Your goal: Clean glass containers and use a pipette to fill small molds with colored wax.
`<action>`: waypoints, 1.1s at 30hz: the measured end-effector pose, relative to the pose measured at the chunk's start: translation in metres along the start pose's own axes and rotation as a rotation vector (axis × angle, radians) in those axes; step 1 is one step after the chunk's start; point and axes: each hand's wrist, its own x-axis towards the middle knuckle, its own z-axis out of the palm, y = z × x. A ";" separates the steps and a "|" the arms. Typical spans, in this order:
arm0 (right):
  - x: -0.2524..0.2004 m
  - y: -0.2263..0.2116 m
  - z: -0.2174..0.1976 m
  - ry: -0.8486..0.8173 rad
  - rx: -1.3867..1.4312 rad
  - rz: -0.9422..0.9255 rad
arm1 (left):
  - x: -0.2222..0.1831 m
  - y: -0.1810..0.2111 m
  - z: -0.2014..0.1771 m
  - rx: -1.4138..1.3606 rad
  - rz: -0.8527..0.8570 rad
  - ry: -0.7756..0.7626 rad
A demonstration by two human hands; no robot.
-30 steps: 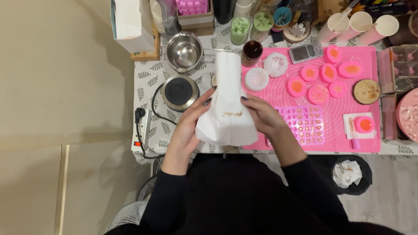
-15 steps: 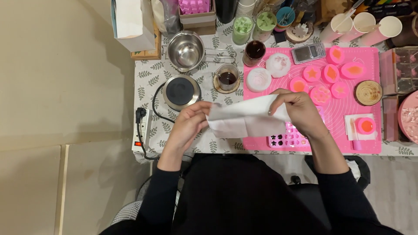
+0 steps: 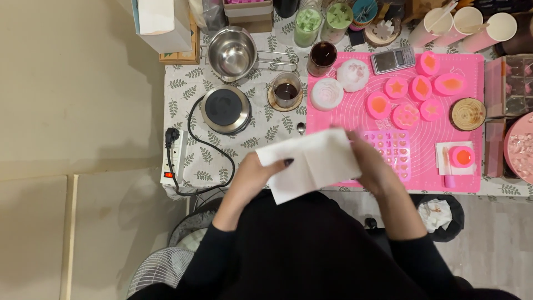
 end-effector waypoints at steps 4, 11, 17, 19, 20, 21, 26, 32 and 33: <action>0.025 0.097 -0.041 0.013 -0.296 0.031 | -0.020 -0.031 0.020 0.461 -0.117 0.121; 0.022 0.129 -0.047 0.236 -0.576 -0.226 | -0.040 -0.028 0.026 0.434 -0.049 0.195; -0.007 0.109 -0.007 -0.040 -0.439 -0.270 | -0.051 -0.025 0.030 0.275 -0.087 0.060; -0.013 0.108 -0.003 -0.194 -0.173 -0.060 | -0.052 -0.041 0.029 0.246 -0.033 -0.006; -0.010 0.112 -0.005 -0.219 0.011 0.114 | -0.052 -0.049 0.029 0.173 0.048 -0.040; -0.010 0.117 -0.009 -0.240 0.196 0.291 | -0.052 -0.057 0.029 0.098 0.126 -0.076; 0.009 0.142 -0.020 0.043 -0.064 0.011 | -0.051 -0.043 0.019 0.117 -0.083 0.181; 0.040 0.134 0.050 0.279 -1.021 -1.080 | -0.033 -0.102 -0.019 0.118 -0.132 0.354; 0.055 0.145 0.054 0.236 -1.125 -1.201 | -0.032 -0.111 -0.023 0.063 -0.146 0.340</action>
